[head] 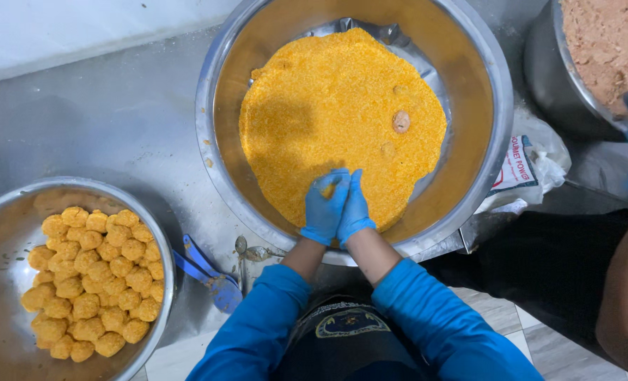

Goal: The person takes portions of minced meat mixture, rolls each portion between their gloved hands, coats it in a large bowl of orange breadcrumbs, and places the coated ball into a bowl of finished breaded balls. A second worker beside them hands over meat portions and coats portions as well.

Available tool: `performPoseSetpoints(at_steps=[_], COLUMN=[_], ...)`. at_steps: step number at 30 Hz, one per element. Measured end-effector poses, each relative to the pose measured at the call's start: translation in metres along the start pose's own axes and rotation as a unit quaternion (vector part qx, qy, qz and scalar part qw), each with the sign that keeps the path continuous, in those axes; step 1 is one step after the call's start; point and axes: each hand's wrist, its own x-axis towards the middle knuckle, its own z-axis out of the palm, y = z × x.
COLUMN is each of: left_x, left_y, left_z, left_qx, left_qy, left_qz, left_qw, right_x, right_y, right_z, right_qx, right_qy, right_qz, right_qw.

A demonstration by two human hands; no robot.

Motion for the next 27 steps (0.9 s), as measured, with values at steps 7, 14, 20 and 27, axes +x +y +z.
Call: performPoseSetpoints(at_steps=[7, 14, 20, 27], left_x=[0.009, 0.01, 0.009, 0.015], left_y=[-0.012, -0.027, -0.006, -0.021], left_z=[0.005, -0.008, -0.002, -0.005], left_qx=[-0.405, -0.34, -0.163, -0.477], left_qy=[0.028, 0.055, 0.041, 0.006], left_qz=[-0.254, -0.291, -0.028, -0.368], left_qw=[0.878, 0.893, 0.985, 0.798], right_x=[-0.017, -0.048, -0.033, -0.05], right_y=[0.005, 0.016, 0.005, -0.006], right_z=[0.009, 0.036, 0.037, 0.04], right_qx=[-0.473, -0.281, -0.21, -0.551], right_qy=[-0.05, -0.026, 0.002, -0.074], right_qz=[-0.278, -0.267, -0.094, -0.513], right_qw=[0.835, 0.921, 0.973, 0.654])
